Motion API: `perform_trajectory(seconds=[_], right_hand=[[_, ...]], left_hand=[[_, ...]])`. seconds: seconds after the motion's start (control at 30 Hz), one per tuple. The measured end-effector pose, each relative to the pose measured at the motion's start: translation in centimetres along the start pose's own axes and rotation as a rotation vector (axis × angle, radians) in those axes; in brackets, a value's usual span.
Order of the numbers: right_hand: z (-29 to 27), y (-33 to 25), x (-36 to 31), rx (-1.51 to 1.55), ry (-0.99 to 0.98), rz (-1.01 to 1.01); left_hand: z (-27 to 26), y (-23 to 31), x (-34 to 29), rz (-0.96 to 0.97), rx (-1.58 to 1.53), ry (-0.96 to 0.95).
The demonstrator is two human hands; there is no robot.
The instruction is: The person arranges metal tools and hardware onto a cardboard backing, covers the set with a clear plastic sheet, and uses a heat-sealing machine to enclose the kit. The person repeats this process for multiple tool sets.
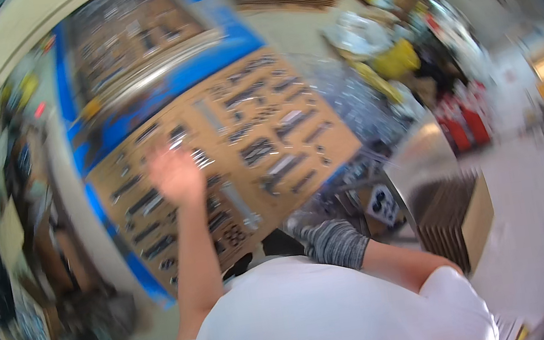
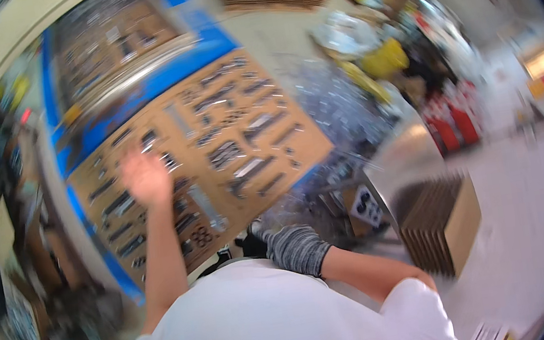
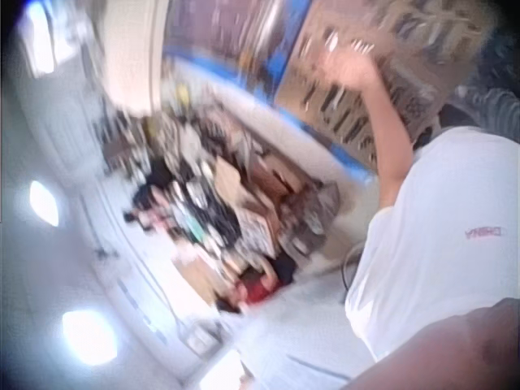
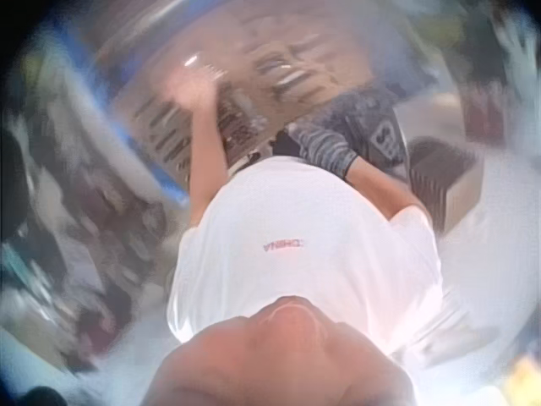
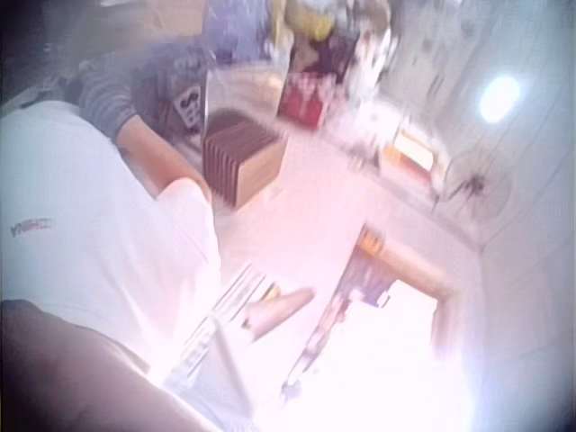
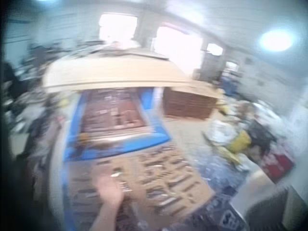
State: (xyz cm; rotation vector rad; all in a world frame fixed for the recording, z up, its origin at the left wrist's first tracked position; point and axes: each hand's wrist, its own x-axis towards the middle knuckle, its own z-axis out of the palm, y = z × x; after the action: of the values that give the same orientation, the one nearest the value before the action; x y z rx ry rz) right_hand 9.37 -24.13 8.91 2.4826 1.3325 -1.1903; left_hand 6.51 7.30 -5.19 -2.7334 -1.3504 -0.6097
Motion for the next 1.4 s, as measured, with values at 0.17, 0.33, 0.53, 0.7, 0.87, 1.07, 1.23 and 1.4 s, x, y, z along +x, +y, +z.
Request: perform_trajectory(seconds=[0.17,0.33,0.53,0.7,0.87,1.07,1.23,1.4], right_hand=[[2.8,2.8,-3.9,0.297,0.392,-0.019],[4.6,4.9,-0.4,0.585,0.562,-0.110],[1.1,3.3,3.7,0.911,0.696,-0.195],[-9.5,3.6,3.8,0.980,0.858,-0.631],[-17.6,14.8,3.4,0.862,0.719,-0.229],[-13.0,23.0,13.5,0.935,0.776,0.124],[-10.8,24.5,16.7,0.849,0.852,0.153],[-11.4,24.5,15.9,0.929,0.906,0.152]], left_hand=[[-2.6,-7.9,1.1,-0.079,-0.654,-0.114],[-2.6,-24.7,-0.3,-0.505,0.092,-0.171],[-13.1,-19.8,-0.3,-0.326,-1.222,-0.318],[-21.1,-2.2,3.0,-0.108,-1.211,-0.081],[-11.5,3.6,4.2,-0.139,-0.523,-0.492],[-3.6,6.4,-4.9,-0.264,-0.872,-0.439],[-3.5,10.7,-6.4,-0.549,-1.223,-0.272],[-4.1,10.9,-6.0,-0.685,-1.426,-0.279]])
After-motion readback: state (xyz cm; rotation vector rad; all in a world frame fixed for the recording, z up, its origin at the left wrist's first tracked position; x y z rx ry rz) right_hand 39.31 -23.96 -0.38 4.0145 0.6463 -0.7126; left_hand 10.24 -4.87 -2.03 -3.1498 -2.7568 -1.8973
